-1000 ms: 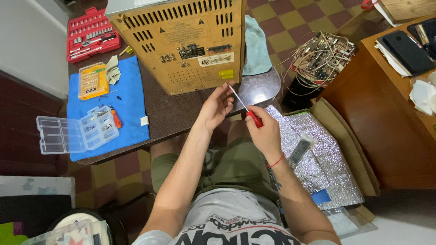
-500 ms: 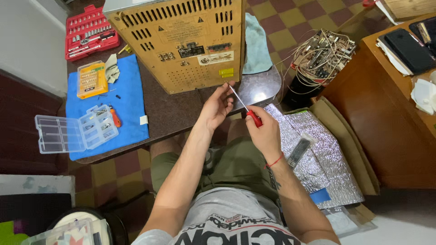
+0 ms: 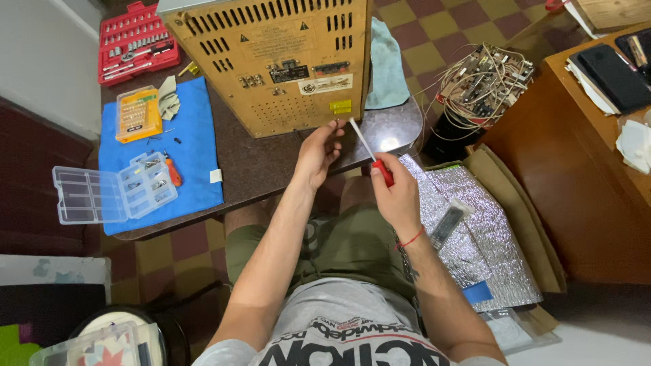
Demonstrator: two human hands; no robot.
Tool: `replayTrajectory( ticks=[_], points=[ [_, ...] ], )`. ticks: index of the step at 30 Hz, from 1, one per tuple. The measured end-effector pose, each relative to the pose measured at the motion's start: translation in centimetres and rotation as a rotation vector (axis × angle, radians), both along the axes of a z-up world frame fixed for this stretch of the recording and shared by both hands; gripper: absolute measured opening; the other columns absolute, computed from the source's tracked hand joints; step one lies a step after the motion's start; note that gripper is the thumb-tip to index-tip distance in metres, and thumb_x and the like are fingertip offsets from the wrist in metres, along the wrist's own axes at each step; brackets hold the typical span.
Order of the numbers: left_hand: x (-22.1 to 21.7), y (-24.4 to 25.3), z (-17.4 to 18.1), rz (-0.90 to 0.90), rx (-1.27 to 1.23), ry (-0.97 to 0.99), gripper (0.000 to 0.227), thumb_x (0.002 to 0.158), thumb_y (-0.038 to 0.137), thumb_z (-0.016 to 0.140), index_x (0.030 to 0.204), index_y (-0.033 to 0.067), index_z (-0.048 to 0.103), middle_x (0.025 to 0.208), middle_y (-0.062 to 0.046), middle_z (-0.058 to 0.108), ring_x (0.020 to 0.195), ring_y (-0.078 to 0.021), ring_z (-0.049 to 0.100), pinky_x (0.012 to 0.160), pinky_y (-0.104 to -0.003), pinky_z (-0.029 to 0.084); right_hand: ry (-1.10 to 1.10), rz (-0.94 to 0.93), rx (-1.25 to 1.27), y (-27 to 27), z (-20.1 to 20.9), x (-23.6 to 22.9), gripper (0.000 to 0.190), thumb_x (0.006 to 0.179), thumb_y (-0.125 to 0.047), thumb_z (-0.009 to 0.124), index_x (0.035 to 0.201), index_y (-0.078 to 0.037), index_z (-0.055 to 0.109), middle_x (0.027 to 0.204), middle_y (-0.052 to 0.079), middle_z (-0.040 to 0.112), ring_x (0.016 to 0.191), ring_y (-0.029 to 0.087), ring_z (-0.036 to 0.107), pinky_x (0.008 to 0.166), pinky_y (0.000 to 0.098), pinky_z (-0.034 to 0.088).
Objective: The person uses a red-handled screwdriver to unscrew and remove screws from the back panel of a beige electronic device. They place the removed screws into a compartmentalized plastic parts box on the table.
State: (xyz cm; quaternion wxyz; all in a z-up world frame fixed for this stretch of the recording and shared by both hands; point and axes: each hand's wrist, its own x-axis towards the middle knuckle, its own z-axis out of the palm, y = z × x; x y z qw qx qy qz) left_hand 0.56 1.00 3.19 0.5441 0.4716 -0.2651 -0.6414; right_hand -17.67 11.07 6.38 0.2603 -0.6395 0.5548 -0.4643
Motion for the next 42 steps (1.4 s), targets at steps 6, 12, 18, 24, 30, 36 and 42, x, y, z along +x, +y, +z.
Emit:
replayTrajectory(
  ticks=[6, 12, 18, 24, 30, 36, 42],
  points=[
    [0.2, 2.9, 3.1, 0.033, -0.138, -0.403, 0.027, 0.103, 0.027, 0.064, 0.11, 0.0058, 0.079, 0.091, -0.008, 0.072, 0.07, -0.014, 0.066, 0.065, -0.027, 0.059, 0.005, 0.056, -0.053, -2.5, -1.2, 0.6, 0.024, 0.096, -0.008, 0.067, 0.12, -0.011, 0.068, 0.11, 0.015, 0.07, 0.109, 0.039, 0.068, 0.095, 0.0498, 0.052],
    [1.3, 4.1, 3.1, -0.002, -0.306, -0.721, 0.024, 0.104, 0.021, 0.061, 0.106, 0.0059, 0.079, 0.091, -0.015, 0.072, 0.08, -0.0237, 0.071, 0.073, -0.038, 0.059, -0.015, 0.046, -0.139, -5.7, -2.1, 3.7, 0.019, 0.09, -0.013, 0.082, 0.108, -0.013, 0.077, 0.097, 0.007, 0.074, 0.094, 0.03, 0.073, 0.085, 0.0405, 0.057],
    [2.7, 4.0, 2.2, -0.011, -0.313, -0.83, 0.019, 0.098, 0.027, 0.068, 0.102, 0.0147, 0.081, 0.092, -0.007, 0.073, 0.086, -0.0221, 0.071, 0.082, -0.037, 0.057, -0.016, 0.081, -0.235, -7.9, -4.3, 5.4, 0.015, 0.086, -0.013, 0.088, 0.099, -0.015, 0.08, 0.089, 0.003, 0.073, 0.089, 0.026, 0.074, 0.079, 0.0354, 0.058],
    [3.0, 4.5, 3.1, -0.092, -0.342, -0.842, 0.026, 0.1, 0.025, 0.062, 0.112, 0.0108, 0.08, 0.098, -0.013, 0.074, 0.095, -0.0294, 0.072, 0.086, -0.043, 0.057, 0.0, 0.072, -0.286, -8.4, -5.2, 5.6, 0.009, 0.087, -0.008, 0.083, 0.094, -0.013, 0.079, 0.087, 0.004, 0.071, 0.085, 0.026, 0.072, 0.076, 0.0356, 0.056],
    [1.3, 4.4, 3.0, -0.146, -0.414, -0.951, 0.031, 0.103, 0.024, 0.058, 0.121, 0.0072, 0.077, 0.106, -0.017, 0.073, 0.105, -0.0384, 0.07, 0.09, -0.048, 0.056, -0.025, -0.037, -0.27, -8.8, -5.3, 4.8, 0.009, 0.084, -0.007, 0.083, 0.091, -0.01, 0.079, 0.086, 0.006, 0.071, 0.082, 0.026, 0.073, 0.074, 0.0346, 0.056],
    [0.4, 4.0, 3.0, -0.057, -0.471, -1.082, 0.025, 0.102, 0.022, 0.062, 0.116, 0.0087, 0.078, 0.101, -0.015, 0.073, 0.101, -0.0383, 0.071, 0.087, -0.048, 0.058, -0.038, -0.186, -0.196, -9.4, -5.1, 2.3, 0.009, 0.085, -0.012, 0.083, 0.093, -0.012, 0.08, 0.084, 0.009, 0.07, 0.082, 0.029, 0.07, 0.075, 0.0387, 0.054],
    [-0.7, 3.4, 3.9, 0.02, -0.45, -0.905, 0.019, 0.101, 0.015, 0.067, 0.116, 0.0095, 0.078, 0.099, -0.014, 0.076, 0.099, -0.0341, 0.073, 0.085, -0.044, 0.059, -0.078, -0.178, -0.178, -10.0, -6.0, 2.9, 0.009, 0.084, -0.012, 0.085, 0.092, -0.013, 0.081, 0.083, 0.008, 0.07, 0.081, 0.028, 0.07, 0.075, 0.037, 0.054]
  ],
)
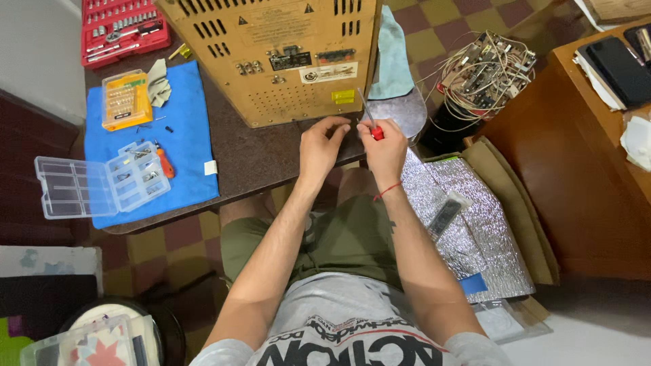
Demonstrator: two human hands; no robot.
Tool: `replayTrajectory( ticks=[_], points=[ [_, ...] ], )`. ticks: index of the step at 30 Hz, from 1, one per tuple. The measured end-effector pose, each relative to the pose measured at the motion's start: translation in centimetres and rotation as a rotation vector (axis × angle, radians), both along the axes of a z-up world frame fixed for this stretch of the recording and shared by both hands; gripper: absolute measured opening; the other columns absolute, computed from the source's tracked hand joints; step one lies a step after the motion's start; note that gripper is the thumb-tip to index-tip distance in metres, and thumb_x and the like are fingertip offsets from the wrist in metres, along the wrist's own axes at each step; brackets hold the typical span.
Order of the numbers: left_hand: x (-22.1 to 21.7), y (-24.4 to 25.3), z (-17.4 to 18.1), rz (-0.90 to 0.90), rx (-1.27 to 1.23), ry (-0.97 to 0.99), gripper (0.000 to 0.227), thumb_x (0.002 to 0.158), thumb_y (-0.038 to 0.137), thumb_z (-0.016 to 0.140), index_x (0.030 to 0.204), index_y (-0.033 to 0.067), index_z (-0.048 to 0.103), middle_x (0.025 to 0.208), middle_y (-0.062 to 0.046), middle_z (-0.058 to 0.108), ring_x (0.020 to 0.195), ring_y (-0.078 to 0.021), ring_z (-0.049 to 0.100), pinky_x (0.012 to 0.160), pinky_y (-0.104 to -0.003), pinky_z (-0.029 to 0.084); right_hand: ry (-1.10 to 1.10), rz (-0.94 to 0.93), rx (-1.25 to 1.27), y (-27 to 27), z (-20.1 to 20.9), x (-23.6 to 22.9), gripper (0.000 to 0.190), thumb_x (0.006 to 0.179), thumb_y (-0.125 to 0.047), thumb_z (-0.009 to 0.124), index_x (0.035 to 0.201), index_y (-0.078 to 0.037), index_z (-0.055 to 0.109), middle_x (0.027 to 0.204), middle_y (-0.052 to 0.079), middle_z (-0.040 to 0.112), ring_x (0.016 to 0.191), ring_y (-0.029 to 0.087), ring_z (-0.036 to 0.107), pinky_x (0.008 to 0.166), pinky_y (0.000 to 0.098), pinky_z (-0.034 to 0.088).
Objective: The person uses a red-handled screwdriver to unscrew and remove screws from the back panel of a beige electronic device. They place the removed screws into a compartmentalized plastic parts box on the table.
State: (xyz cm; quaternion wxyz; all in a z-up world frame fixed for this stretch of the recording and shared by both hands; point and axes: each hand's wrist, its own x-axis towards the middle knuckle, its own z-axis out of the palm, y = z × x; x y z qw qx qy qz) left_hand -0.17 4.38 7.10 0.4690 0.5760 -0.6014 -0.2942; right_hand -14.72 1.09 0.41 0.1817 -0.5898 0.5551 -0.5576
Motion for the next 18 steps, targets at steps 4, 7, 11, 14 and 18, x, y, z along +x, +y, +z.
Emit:
replayTrajectory(
  ticks=[4, 7, 11, 14, 18],
  points=[
    [-0.4, -1.8, -2.7, -0.033, 0.043, 0.082, 0.018, 0.1, 0.017, 0.069, 0.114, 0.0094, 0.077, 0.096, -0.012, 0.076, 0.096, -0.0278, 0.074, 0.083, -0.043, 0.059, -0.003, 0.011, -0.016, 0.0, -0.1, 0.1, 0.011, 0.083, -0.009, 0.084, 0.093, -0.012, 0.081, 0.085, 0.01, 0.071, 0.081, 0.03, 0.071, 0.075, 0.0388, 0.054],
    [-0.9, -2.6, -4.1, -0.042, 0.088, 0.234, 0.015, 0.097, 0.016, 0.074, 0.111, 0.0119, 0.079, 0.094, -0.009, 0.078, 0.086, -0.0199, 0.074, 0.08, -0.037, 0.058, -0.021, -0.015, 0.014, 0.2, 0.1, 0.2, 0.011, 0.083, -0.011, 0.083, 0.093, -0.014, 0.082, 0.084, 0.007, 0.071, 0.078, 0.025, 0.07, 0.074, 0.035, 0.054],
    [-1.2, -2.9, -4.6, -0.056, 0.073, 0.242, 0.015, 0.095, 0.008, 0.073, 0.108, 0.0122, 0.081, 0.092, -0.011, 0.078, 0.081, -0.0192, 0.073, 0.077, -0.036, 0.058, -0.042, -0.004, 0.039, 0.1, -0.3, 0.0, 0.01, 0.083, -0.01, 0.083, 0.093, -0.013, 0.082, 0.083, 0.008, 0.07, 0.075, 0.023, 0.068, 0.072, 0.0345, 0.053],
    [-1.1, -4.0, -6.5, -0.056, 0.068, 0.234, 0.016, 0.093, 0.007, 0.075, 0.105, 0.0133, 0.082, 0.09, -0.01, 0.079, 0.079, -0.0175, 0.073, 0.075, -0.034, 0.057, -0.066, 0.015, 0.059, -0.3, -0.9, -0.2, 0.01, 0.084, -0.011, 0.082, 0.094, -0.012, 0.082, 0.082, 0.009, 0.069, 0.075, 0.023, 0.066, 0.071, 0.0353, 0.052],
    [-1.3, -3.5, -5.2, 0.004, 0.084, 0.206, 0.014, 0.09, 0.014, 0.081, 0.103, 0.0135, 0.082, 0.089, -0.01, 0.079, 0.083, -0.0188, 0.073, 0.074, -0.035, 0.058, -0.08, 0.05, 0.164, 0.0, -0.7, -0.3, 0.015, 0.087, -0.013, 0.077, 0.101, -0.015, 0.083, 0.085, 0.009, 0.069, 0.078, 0.02, 0.065, 0.075, 0.0329, 0.053]
  ],
)
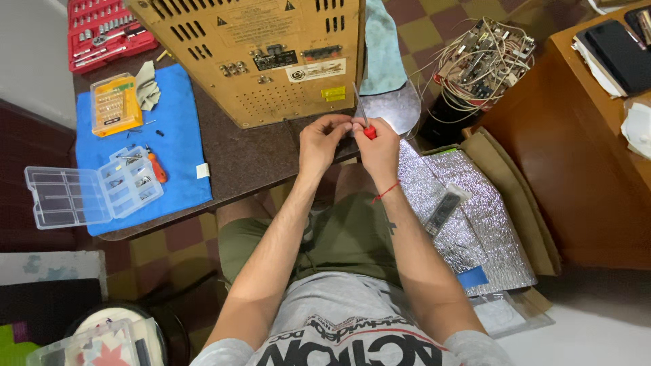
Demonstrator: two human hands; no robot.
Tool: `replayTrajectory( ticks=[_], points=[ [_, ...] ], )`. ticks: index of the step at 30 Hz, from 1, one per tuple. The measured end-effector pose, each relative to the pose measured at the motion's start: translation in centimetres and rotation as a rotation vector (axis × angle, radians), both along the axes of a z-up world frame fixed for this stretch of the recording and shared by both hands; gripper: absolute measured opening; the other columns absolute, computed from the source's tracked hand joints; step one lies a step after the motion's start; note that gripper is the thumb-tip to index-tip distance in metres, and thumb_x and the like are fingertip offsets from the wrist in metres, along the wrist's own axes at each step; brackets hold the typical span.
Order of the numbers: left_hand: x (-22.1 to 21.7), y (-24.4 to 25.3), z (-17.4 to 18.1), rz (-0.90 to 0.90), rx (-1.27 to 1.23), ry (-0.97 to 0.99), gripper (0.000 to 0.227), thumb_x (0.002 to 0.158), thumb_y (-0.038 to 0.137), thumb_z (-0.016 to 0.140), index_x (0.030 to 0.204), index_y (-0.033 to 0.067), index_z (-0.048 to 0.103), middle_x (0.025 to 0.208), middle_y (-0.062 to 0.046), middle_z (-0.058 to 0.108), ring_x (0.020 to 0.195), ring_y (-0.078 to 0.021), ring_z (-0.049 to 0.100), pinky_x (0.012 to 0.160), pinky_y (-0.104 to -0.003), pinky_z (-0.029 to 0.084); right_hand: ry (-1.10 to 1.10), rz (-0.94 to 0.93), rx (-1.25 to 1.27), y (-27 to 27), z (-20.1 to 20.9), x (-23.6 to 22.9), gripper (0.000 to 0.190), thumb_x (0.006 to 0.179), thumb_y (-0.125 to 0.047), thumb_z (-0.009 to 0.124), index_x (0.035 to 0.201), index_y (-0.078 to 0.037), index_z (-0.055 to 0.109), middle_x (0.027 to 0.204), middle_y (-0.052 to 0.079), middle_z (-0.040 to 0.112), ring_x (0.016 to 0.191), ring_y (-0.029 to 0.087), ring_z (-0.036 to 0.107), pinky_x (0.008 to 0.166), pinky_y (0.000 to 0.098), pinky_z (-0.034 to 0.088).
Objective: The person uses a red-handled screwdriver to unscrew and remove screws from the back panel of a beige electronic device. They place the removed screws into a compartmentalized plastic parts box on the table.
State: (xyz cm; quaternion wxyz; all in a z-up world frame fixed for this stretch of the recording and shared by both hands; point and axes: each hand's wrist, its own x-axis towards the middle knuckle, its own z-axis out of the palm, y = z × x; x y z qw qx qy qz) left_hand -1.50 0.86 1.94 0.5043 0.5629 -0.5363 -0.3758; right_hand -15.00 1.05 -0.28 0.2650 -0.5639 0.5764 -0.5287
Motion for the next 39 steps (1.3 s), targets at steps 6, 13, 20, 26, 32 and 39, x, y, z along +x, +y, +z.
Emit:
replayTrajectory(
  ticks=[6, 13, 20, 26, 32, 39],
  points=[
    [0.5, -0.1, 2.0, 0.059, -0.079, -0.157, 0.012, 0.092, 0.012, 0.077, 0.103, 0.0098, 0.081, 0.089, -0.014, 0.078, 0.084, -0.0296, 0.076, 0.072, -0.04, 0.06, 0.024, 0.077, 0.177, 1.7, 2.2, -0.9, 0.032, 0.091, -0.019, 0.074, 0.122, -0.013, 0.076, 0.101, 0.014, 0.071, 0.093, 0.032, 0.07, 0.086, 0.0455, 0.054],
    [-0.3, -0.5, 2.5, 0.098, -0.142, -0.383, 0.014, 0.09, 0.014, 0.078, 0.104, 0.0103, 0.078, 0.092, -0.014, 0.079, 0.086, -0.0349, 0.076, 0.072, -0.045, 0.061, 0.071, 0.123, 0.25, 4.0, 5.0, -3.3, 0.042, 0.097, -0.012, 0.046, 0.133, -0.004, 0.066, 0.114, 0.024, 0.064, 0.111, 0.045, 0.063, 0.101, 0.0525, 0.047],
    [-1.1, -0.8, 2.3, 0.124, -0.18, -0.491, 0.01, 0.094, 0.015, 0.075, 0.103, 0.0142, 0.079, 0.095, -0.01, 0.079, 0.091, -0.0346, 0.076, 0.075, -0.046, 0.062, 0.094, 0.132, 0.231, 3.8, 4.0, -4.1, 0.042, 0.094, -0.009, 0.047, 0.129, -0.008, 0.071, 0.113, 0.02, 0.067, 0.114, 0.041, 0.064, 0.102, 0.0491, 0.048],
    [-1.1, -1.9, 0.5, 0.164, -0.229, -0.563, 0.007, 0.093, 0.02, 0.076, 0.1, 0.0195, 0.078, 0.088, -0.004, 0.078, 0.083, -0.0299, 0.076, 0.07, -0.041, 0.061, 0.088, 0.139, 0.213, 3.8, 3.8, -4.4, 0.041, 0.094, -0.009, 0.048, 0.126, -0.009, 0.073, 0.11, 0.018, 0.068, 0.11, 0.04, 0.066, 0.1, 0.0478, 0.049],
    [-1.5, -2.3, 0.2, 0.227, -0.279, -0.746, 0.007, 0.092, 0.025, 0.075, 0.097, 0.0213, 0.075, 0.082, -0.002, 0.075, 0.077, -0.0276, 0.076, 0.066, -0.042, 0.06, 0.137, 0.142, 0.159, 3.7, 2.9, -4.7, 0.038, 0.094, -0.01, 0.052, 0.126, -0.008, 0.073, 0.11, 0.02, 0.068, 0.111, 0.042, 0.065, 0.098, 0.0495, 0.051],
    [-0.7, -3.9, -1.6, 0.395, -0.519, -1.082, 0.03, 0.082, 0.04, 0.083, 0.076, 0.0224, 0.059, 0.054, 0.006, 0.059, 0.053, -0.0171, 0.067, 0.056, -0.031, 0.053, 0.124, 0.166, 0.203, 4.9, 3.9, -5.0, 0.034, 0.096, -0.012, 0.056, 0.124, -0.009, 0.074, 0.109, 0.017, 0.071, 0.105, 0.038, 0.069, 0.096, 0.046, 0.052]
  ],
)
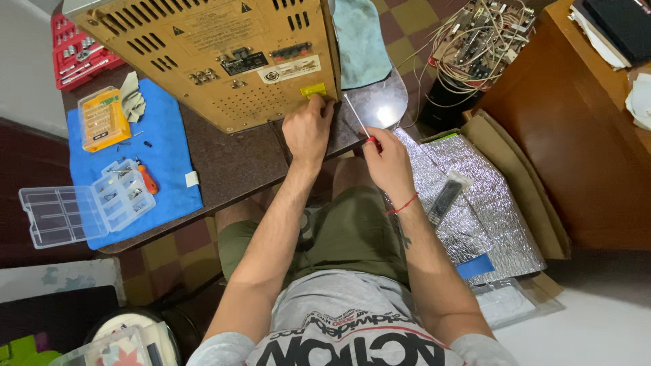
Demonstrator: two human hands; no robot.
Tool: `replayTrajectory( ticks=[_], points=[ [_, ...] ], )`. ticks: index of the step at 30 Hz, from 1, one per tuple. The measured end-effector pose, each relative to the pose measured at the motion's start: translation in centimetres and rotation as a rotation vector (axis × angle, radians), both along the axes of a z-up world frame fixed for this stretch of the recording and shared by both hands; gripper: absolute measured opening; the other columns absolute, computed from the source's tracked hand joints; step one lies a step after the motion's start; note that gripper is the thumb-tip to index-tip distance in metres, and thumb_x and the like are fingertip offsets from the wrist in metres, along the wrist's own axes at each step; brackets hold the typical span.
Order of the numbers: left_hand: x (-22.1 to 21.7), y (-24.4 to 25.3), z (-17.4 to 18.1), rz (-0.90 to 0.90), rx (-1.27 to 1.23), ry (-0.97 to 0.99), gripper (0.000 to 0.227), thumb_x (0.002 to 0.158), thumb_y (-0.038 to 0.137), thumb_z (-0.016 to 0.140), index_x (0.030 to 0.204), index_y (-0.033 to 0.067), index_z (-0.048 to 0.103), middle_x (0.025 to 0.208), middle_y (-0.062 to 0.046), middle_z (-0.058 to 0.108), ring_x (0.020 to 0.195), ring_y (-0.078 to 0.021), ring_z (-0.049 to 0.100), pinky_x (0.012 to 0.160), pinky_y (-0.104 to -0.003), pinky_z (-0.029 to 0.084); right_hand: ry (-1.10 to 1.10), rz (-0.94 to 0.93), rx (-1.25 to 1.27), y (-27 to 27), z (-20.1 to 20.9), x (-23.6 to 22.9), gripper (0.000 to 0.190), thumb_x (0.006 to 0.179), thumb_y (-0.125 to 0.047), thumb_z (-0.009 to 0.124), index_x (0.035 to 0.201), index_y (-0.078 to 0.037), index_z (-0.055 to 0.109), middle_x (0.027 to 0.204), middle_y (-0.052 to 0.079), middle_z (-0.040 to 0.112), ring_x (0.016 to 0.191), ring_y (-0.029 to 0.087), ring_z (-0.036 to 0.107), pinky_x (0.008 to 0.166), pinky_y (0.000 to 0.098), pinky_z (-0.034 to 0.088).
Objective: The person uses a red-handled screwdriver to unscrew and remove screws from the back panel of a beige electronic device. They place the removed screws into a compartmentalized plastic parts box on the table.
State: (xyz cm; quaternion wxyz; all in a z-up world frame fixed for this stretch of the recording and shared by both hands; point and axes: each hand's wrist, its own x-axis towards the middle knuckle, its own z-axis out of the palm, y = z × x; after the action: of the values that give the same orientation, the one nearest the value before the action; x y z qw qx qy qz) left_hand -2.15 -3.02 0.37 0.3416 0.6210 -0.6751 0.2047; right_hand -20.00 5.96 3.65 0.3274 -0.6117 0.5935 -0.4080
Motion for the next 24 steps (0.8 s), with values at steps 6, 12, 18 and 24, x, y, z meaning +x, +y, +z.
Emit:
replayTrajectory(
  ticks=[6, 12, 18, 24],
  points=[
    [0.0, 0.2, 0.5, -0.02, -0.019, -0.006, 0.03, 0.078, 0.038, 0.086, 0.077, 0.0205, 0.061, 0.055, 0.003, 0.059, 0.055, -0.02, 0.067, 0.058, -0.032, 0.053, -0.012, -0.009, 0.059, -0.2, -1.1, -0.2, 0.032, 0.096, -0.014, 0.059, 0.124, -0.009, 0.074, 0.096, 0.011, 0.074, 0.076, 0.022, 0.073, 0.08, 0.039, 0.058],
    [0.7, 0.4, -0.3, -0.018, 0.068, 0.064, 0.026, 0.082, 0.032, 0.086, 0.079, 0.0188, 0.063, 0.057, 0.002, 0.06, 0.058, -0.018, 0.068, 0.06, -0.03, 0.055, -0.07, -0.001, 0.128, 1.3, 0.6, 0.5, 0.036, 0.095, -0.013, 0.061, 0.128, -0.01, 0.073, 0.096, 0.01, 0.077, 0.068, 0.02, 0.075, 0.07, 0.034, 0.06],
    [0.6, 3.0, 1.3, -0.066, 0.356, 0.294, 0.026, 0.093, 0.038, 0.076, 0.087, 0.0123, 0.075, 0.065, -0.012, 0.068, 0.068, -0.0362, 0.073, 0.059, -0.05, 0.057, -0.075, 0.011, 0.055, 1.0, 0.5, 1.6, 0.038, 0.096, -0.009, 0.062, 0.133, -0.009, 0.071, 0.097, 0.018, 0.072, 0.069, 0.023, 0.075, 0.071, 0.037, 0.06],
    [0.3, 3.8, 3.5, -0.207, 0.775, 0.765, 0.029, 0.096, 0.043, 0.065, 0.106, 0.0209, 0.081, 0.065, -0.002, 0.074, 0.066, -0.0227, 0.075, 0.063, -0.035, 0.056, 0.001, -0.02, 0.019, 1.2, 0.3, 2.9, 0.041, 0.098, -0.012, 0.063, 0.138, -0.013, 0.069, 0.105, 0.02, 0.07, 0.09, 0.033, 0.072, 0.082, 0.044, 0.058]
  ],
)
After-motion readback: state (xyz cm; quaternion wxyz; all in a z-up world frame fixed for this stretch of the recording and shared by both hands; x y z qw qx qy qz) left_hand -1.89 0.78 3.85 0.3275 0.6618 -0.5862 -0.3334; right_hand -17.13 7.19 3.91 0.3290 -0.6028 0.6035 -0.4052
